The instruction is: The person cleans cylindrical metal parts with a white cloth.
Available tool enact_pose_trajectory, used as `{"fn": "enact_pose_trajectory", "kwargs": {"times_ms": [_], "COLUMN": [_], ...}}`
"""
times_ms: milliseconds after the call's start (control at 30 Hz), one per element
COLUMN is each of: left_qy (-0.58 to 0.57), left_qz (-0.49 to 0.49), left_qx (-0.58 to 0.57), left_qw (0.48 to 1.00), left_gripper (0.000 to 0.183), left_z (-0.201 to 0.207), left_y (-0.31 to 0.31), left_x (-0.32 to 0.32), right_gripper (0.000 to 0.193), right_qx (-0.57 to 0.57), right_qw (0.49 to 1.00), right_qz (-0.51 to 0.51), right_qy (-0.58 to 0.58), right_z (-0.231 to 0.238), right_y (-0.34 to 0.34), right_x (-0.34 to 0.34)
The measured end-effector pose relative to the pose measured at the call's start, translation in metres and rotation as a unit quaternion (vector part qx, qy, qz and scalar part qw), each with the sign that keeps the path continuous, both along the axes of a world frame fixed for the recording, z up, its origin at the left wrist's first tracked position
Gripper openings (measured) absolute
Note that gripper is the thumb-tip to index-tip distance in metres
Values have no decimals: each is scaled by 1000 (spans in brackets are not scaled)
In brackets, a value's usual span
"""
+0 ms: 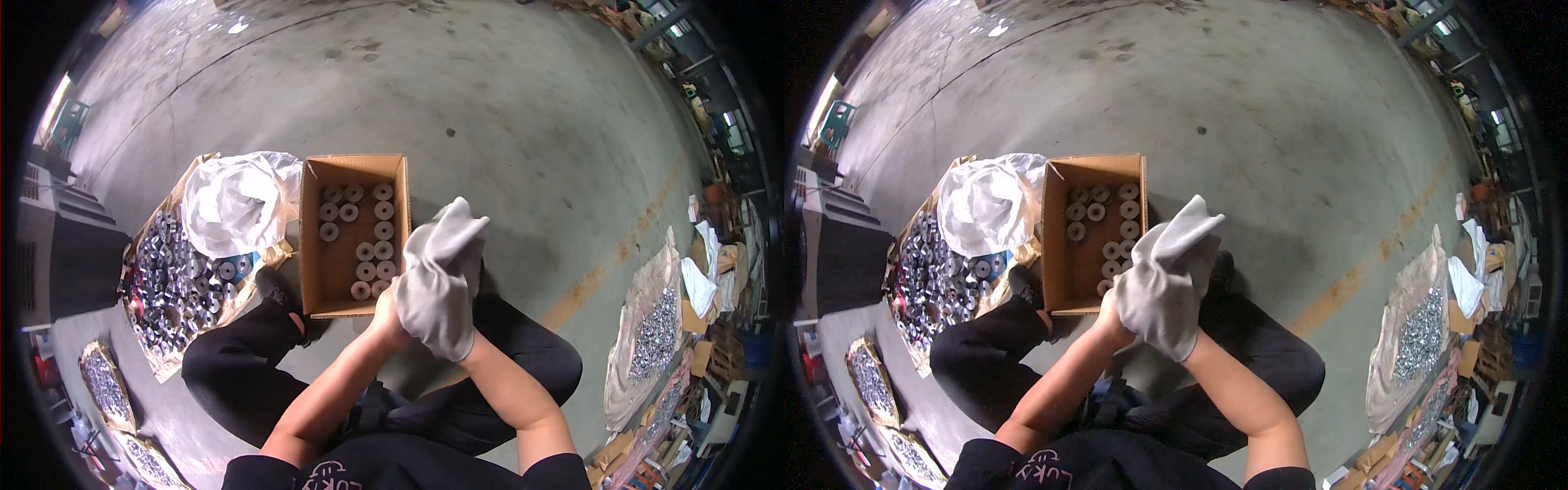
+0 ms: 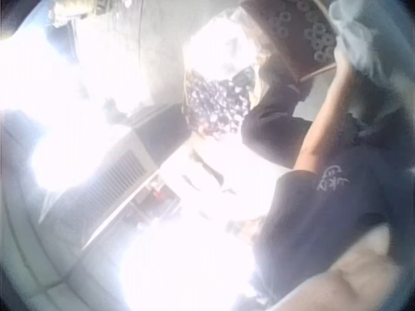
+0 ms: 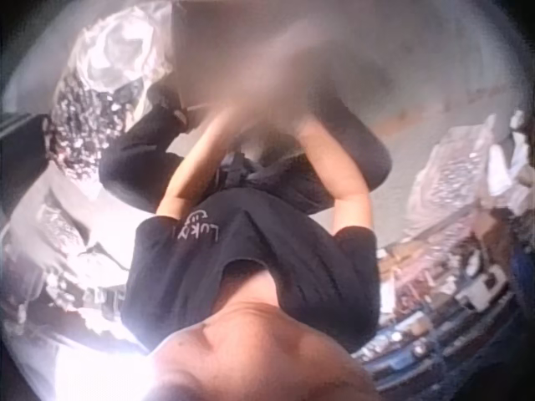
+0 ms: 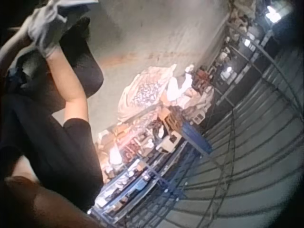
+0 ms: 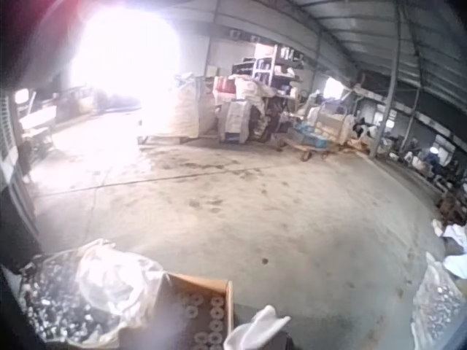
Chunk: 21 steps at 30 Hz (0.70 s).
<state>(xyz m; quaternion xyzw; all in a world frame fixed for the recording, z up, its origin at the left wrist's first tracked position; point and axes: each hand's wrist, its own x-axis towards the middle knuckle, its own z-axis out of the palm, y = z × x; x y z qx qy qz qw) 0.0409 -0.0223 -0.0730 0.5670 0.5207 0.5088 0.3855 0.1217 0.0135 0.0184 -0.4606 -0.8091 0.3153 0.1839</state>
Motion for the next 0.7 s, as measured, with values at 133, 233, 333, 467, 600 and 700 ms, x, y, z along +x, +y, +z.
{"fn": "enact_pose_trajectory", "kwargs": {"times_ms": [133,233,333,467,600,700], "left_qy": [-379,-281,-287,-230,43,239], "left_qz": [59,-14,-56,75,208,178], "left_qx": [-461,-444,-369,-468,-476,-473], "left_qw": [800,851,882,850,853,829], "left_gripper": [43,50,51,48,55,57], "left_z": [18,44,45,1,-137,-150], "left_y": [0,1,25,73,84,92], "left_x": [-9,-8,-21,-79,-121,-106], "right_gripper": [21,11,18,35,41,32], "right_qx": [242,125,222,156,303,228], "right_qw": [968,973,969,980,943,947], "right_qz": [65,4,20,-127,-121,-83], "right_qy": [-23,-192,-107,-2,-61,-213], "right_z": [-23,-34,-29,2,10,38], "right_y": [26,38,48,64,71,70], "right_x": [9,18,38,57,72,53]}}
